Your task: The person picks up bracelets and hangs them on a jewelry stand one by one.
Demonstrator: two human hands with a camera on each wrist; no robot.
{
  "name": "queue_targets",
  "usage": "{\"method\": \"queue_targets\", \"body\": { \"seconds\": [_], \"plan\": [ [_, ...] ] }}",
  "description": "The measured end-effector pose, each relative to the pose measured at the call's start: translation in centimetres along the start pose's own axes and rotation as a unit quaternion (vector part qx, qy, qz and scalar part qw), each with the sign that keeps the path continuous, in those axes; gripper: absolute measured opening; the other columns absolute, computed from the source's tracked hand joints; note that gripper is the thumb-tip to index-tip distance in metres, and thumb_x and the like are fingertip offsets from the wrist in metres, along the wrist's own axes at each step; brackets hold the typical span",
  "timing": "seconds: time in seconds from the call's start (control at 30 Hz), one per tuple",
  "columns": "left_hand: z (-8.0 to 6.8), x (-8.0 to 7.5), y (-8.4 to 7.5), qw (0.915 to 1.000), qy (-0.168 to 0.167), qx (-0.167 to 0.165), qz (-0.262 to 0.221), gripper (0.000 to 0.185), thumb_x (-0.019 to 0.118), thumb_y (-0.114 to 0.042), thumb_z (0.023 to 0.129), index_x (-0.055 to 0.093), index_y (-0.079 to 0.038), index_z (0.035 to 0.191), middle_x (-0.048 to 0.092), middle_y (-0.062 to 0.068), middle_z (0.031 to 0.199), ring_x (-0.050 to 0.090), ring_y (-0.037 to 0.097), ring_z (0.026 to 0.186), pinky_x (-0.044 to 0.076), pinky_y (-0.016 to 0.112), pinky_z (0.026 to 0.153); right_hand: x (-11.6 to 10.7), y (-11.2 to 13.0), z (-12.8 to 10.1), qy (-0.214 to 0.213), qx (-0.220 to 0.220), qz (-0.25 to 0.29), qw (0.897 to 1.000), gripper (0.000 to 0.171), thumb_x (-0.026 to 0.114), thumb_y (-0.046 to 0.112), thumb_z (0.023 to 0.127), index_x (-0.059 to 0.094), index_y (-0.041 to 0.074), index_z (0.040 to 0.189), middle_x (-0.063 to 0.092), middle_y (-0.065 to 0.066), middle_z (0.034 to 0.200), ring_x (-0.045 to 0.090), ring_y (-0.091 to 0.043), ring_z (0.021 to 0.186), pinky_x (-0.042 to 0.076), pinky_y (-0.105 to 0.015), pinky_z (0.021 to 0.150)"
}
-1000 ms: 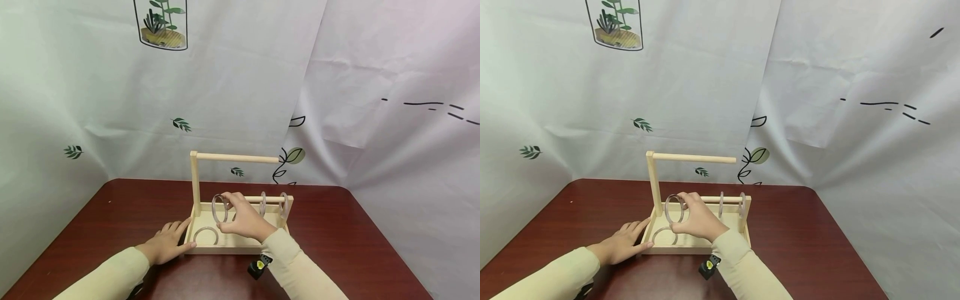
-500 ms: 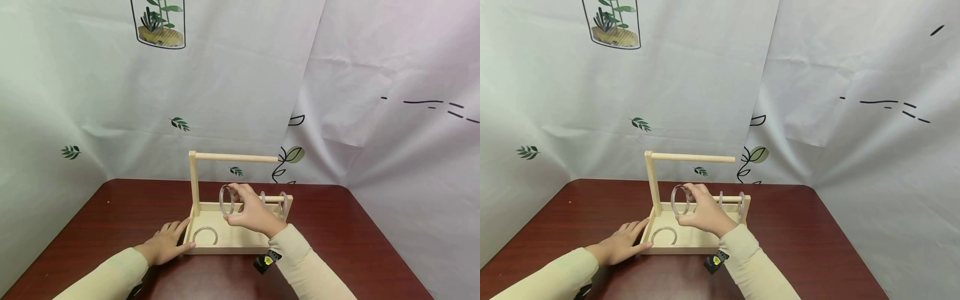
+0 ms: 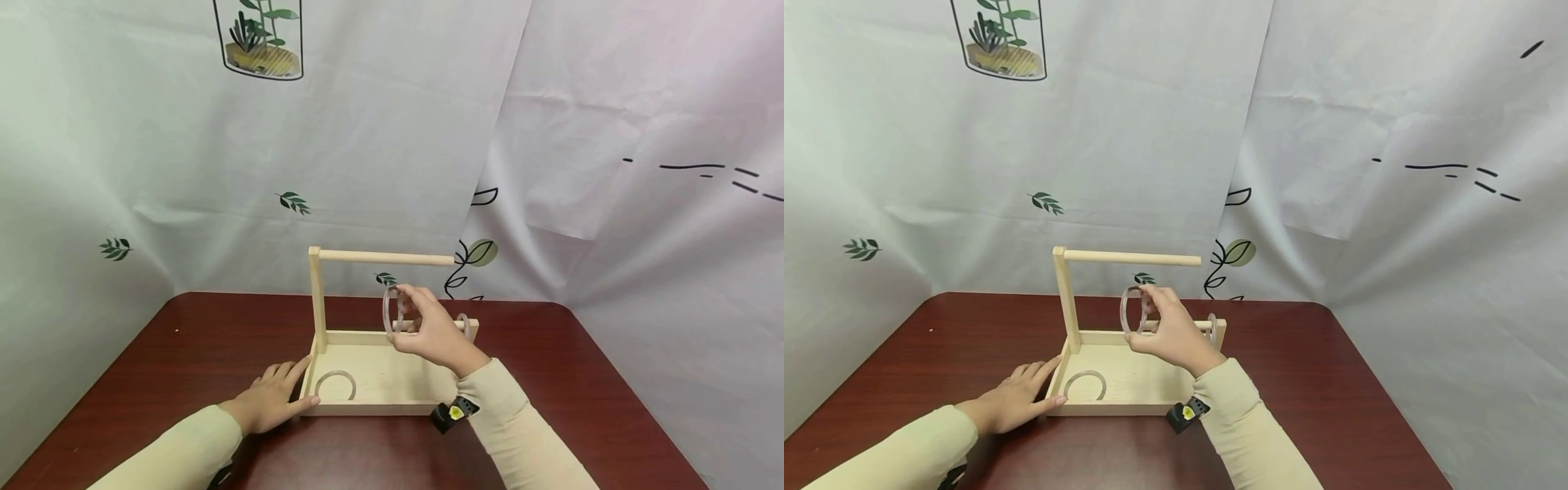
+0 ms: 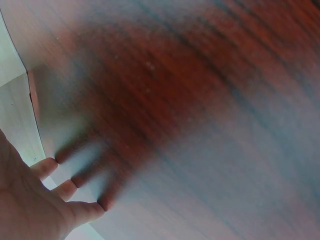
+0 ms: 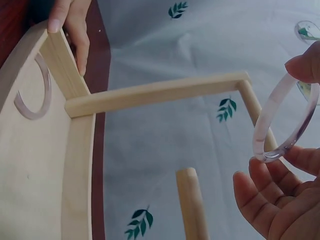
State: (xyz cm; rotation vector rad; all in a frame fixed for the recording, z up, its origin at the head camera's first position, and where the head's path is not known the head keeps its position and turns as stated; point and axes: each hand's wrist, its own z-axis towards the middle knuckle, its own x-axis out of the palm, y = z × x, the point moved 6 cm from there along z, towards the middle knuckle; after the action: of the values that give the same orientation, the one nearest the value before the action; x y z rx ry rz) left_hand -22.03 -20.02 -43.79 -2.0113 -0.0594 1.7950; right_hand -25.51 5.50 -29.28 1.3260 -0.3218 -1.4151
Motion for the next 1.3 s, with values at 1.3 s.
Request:
{"method": "queue_targets", "body": {
  "seconds": [1.3],
  "plan": [
    [-0.1,-0.4,-0.4,0.9999,0.014,-0.010,0.001,0.085,0.051,-0.063,0.090,0.026,-0.011,0.153,0.042,0.024,0.139,0.035,0.052,0.128,0.031,0.071,0.093,-8.1,-2.2,-0.8,-0.103,0.056,-0.073,0.990,0.077,0.071,0.014,0.081,0.033,-0.002,0.146,0.041,-0.021,0.130,0.052,-0.037,0.115,0.048,-0.048,0.088]
  ]
}}
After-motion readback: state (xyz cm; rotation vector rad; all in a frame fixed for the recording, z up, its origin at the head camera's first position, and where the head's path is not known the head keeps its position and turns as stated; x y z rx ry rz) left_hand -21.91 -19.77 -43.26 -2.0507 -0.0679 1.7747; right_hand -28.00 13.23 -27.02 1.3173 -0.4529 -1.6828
